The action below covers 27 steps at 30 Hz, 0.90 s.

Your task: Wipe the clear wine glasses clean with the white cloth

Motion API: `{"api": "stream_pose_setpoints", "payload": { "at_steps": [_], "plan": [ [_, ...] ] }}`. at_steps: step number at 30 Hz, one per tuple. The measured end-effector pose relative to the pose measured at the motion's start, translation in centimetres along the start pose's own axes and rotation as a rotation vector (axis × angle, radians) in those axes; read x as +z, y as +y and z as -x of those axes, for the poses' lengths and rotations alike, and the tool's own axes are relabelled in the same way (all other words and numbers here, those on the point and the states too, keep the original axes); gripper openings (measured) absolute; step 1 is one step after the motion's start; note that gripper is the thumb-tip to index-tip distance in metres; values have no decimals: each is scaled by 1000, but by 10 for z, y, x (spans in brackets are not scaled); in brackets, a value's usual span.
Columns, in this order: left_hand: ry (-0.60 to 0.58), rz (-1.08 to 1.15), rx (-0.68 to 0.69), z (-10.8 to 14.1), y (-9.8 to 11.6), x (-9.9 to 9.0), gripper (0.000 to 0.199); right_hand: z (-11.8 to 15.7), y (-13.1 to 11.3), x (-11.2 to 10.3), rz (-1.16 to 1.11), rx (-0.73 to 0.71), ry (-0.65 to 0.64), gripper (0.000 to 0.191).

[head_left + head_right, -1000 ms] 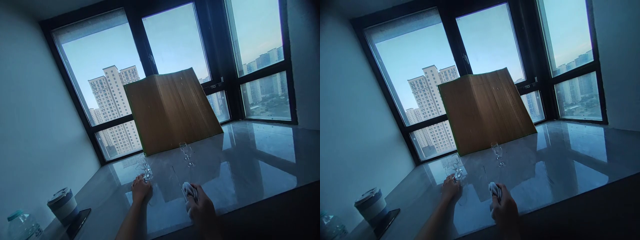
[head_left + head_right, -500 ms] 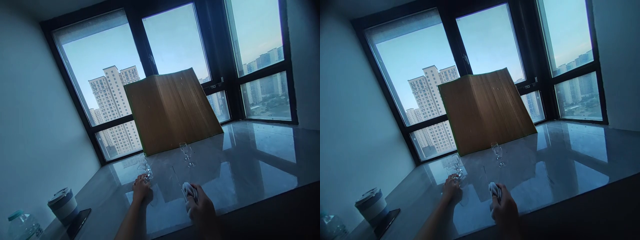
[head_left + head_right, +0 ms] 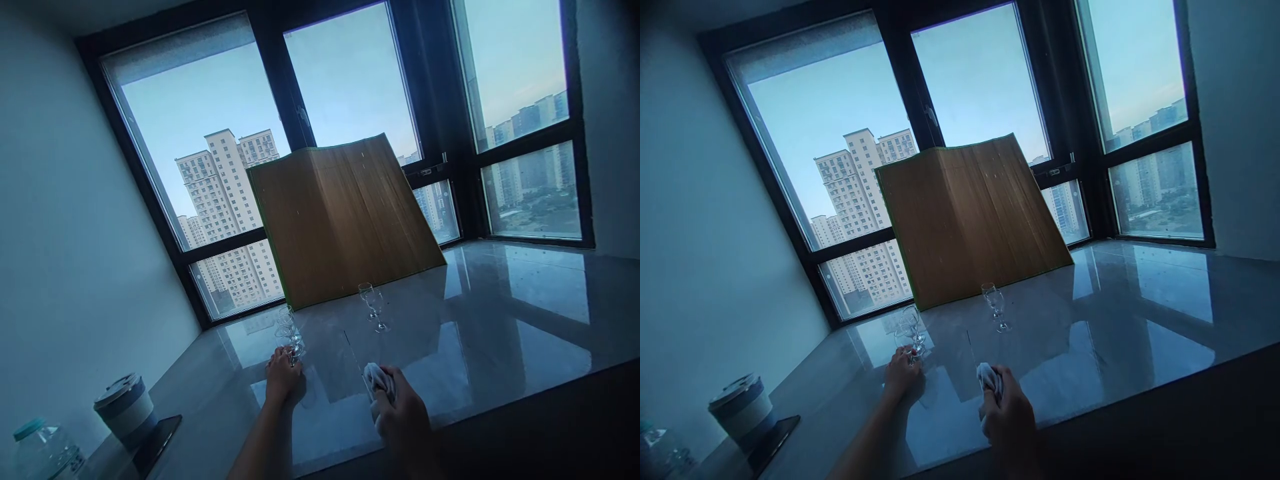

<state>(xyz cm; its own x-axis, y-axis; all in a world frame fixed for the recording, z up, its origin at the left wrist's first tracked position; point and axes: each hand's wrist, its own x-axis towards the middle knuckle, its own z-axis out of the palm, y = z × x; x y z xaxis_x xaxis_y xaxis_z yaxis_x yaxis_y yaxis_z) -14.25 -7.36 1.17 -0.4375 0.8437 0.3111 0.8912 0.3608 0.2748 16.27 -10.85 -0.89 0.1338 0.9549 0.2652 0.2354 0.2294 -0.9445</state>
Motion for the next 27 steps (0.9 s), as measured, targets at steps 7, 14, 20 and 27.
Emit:
{"api": "stream_pose_setpoints", "payload": {
  "at_steps": [7, 14, 20, 27],
  "plan": [
    [-38, 38, 59, 1, -2, 2, 41, 0, -1, -1, 12, -22, 14, 36],
    [-31, 89, 28, 0, -2, 2, 37, 0, -4, -4, 6, -1, -9, 37],
    [-28, 77, 38, -2, -2, 1, 38, 1, -5, -1, 14, 1, 8, 38],
    [-4, 60, 23, -3, -2, 2, 35, 1, -4, -1, -9, -18, 23, 34]
  ]
}}
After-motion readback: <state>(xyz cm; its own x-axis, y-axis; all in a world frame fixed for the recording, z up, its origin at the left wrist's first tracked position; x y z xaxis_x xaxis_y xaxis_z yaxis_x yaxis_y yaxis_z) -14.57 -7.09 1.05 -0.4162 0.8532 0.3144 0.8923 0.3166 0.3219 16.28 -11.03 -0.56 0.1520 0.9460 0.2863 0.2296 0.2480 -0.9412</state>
